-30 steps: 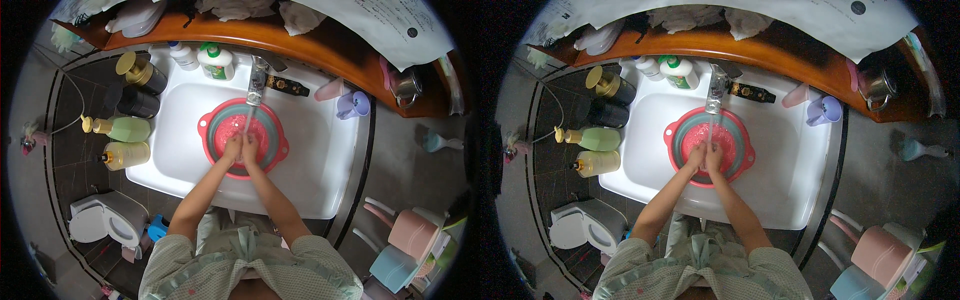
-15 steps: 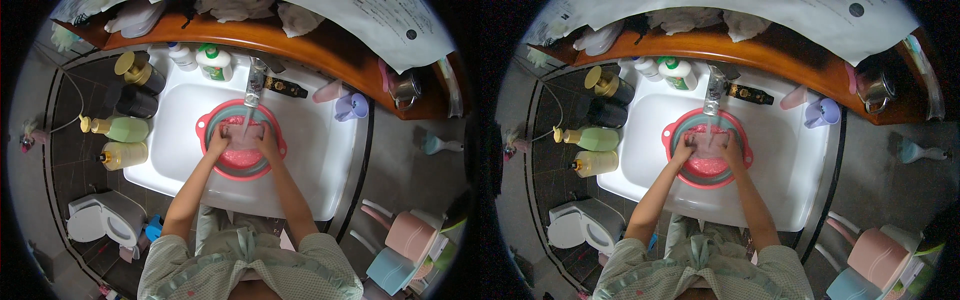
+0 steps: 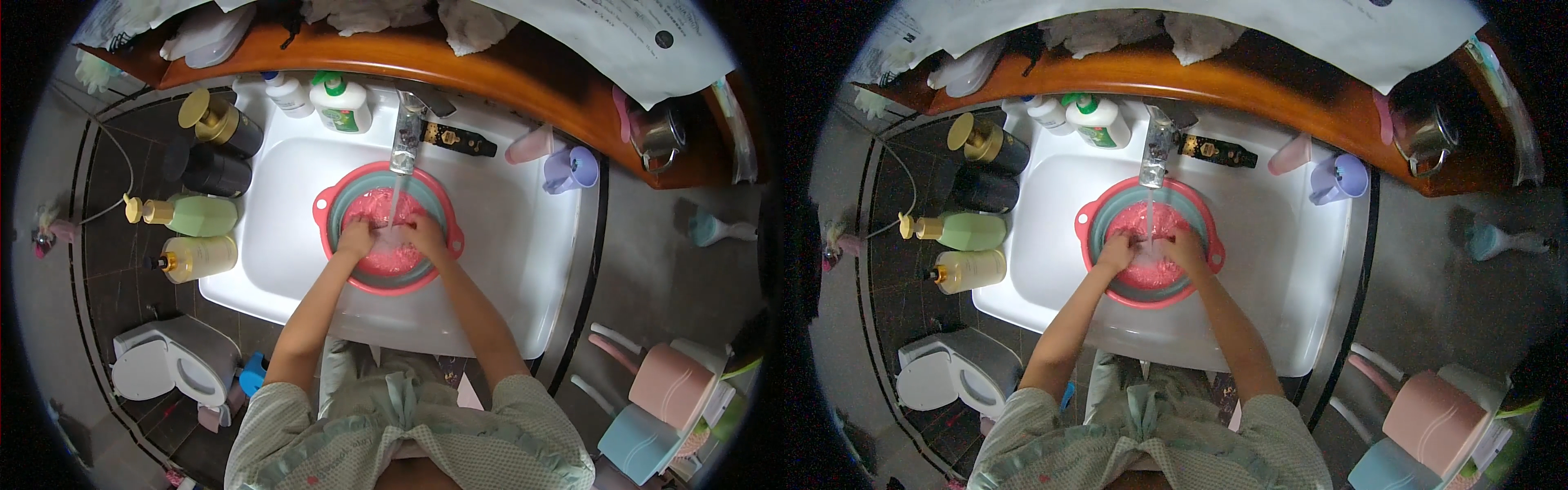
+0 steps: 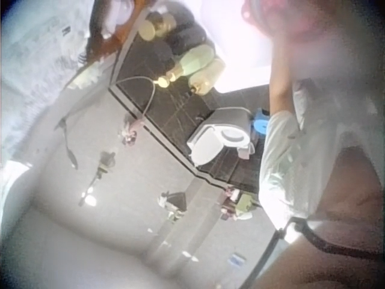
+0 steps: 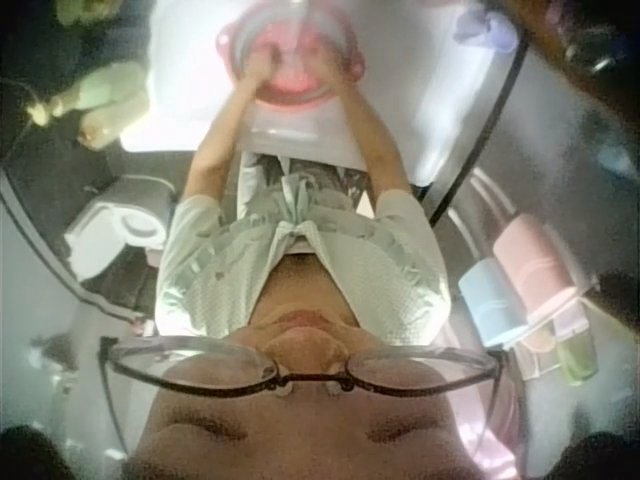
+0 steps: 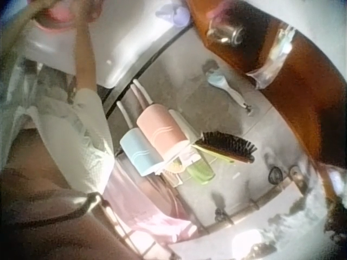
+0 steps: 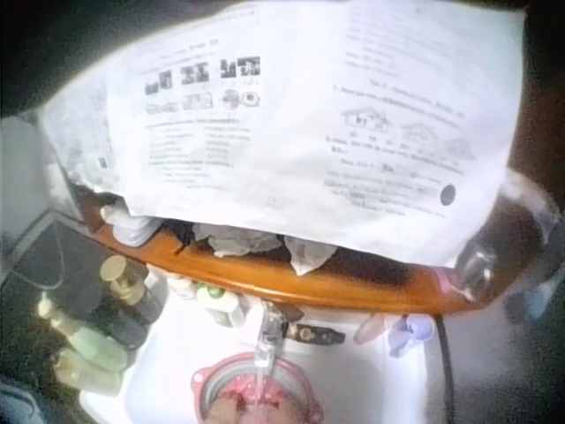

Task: The person carries a pink basin containing a cloth to a bathroom sink, fills the basin with water, and washes the cloth by hand before carrying it back into the bedroom.

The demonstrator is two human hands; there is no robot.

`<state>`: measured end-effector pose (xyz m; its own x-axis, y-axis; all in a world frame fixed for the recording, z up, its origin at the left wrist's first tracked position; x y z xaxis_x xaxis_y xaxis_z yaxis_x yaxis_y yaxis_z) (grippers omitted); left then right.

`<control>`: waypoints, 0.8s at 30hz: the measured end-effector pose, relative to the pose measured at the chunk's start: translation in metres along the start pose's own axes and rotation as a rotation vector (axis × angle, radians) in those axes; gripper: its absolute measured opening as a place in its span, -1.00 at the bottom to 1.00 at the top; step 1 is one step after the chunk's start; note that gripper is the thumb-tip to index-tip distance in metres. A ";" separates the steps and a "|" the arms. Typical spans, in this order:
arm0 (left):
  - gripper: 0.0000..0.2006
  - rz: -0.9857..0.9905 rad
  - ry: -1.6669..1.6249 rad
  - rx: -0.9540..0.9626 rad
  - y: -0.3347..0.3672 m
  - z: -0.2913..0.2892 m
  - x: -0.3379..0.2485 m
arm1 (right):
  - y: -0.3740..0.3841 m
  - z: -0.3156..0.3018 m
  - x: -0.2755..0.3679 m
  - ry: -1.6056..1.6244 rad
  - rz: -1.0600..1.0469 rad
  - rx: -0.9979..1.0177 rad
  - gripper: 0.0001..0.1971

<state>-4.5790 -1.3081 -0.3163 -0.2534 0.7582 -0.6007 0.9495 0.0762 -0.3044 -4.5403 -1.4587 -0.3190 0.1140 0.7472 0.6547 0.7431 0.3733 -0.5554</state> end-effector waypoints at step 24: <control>-0.71 -0.518 -0.988 -0.108 0.013 0.051 0.038 | 0.002 0.028 -0.011 0.601 0.144 -0.330 -0.74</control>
<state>-4.5852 -1.3113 -0.3805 -0.6127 -0.2247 -0.7577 0.6858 0.3254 -0.6510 -4.5589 -1.4505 -0.3413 0.5008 0.3072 0.8092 0.8437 0.0352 -0.5356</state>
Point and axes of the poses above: each hand's wrist, its own y-axis towards the middle knuckle, its own z-axis out of the palm, x = y × z, the point moved 9 cm from there along y, towards the middle knuckle, and after that the axes turned 10 degrees about -y, right-handed, at the moved point
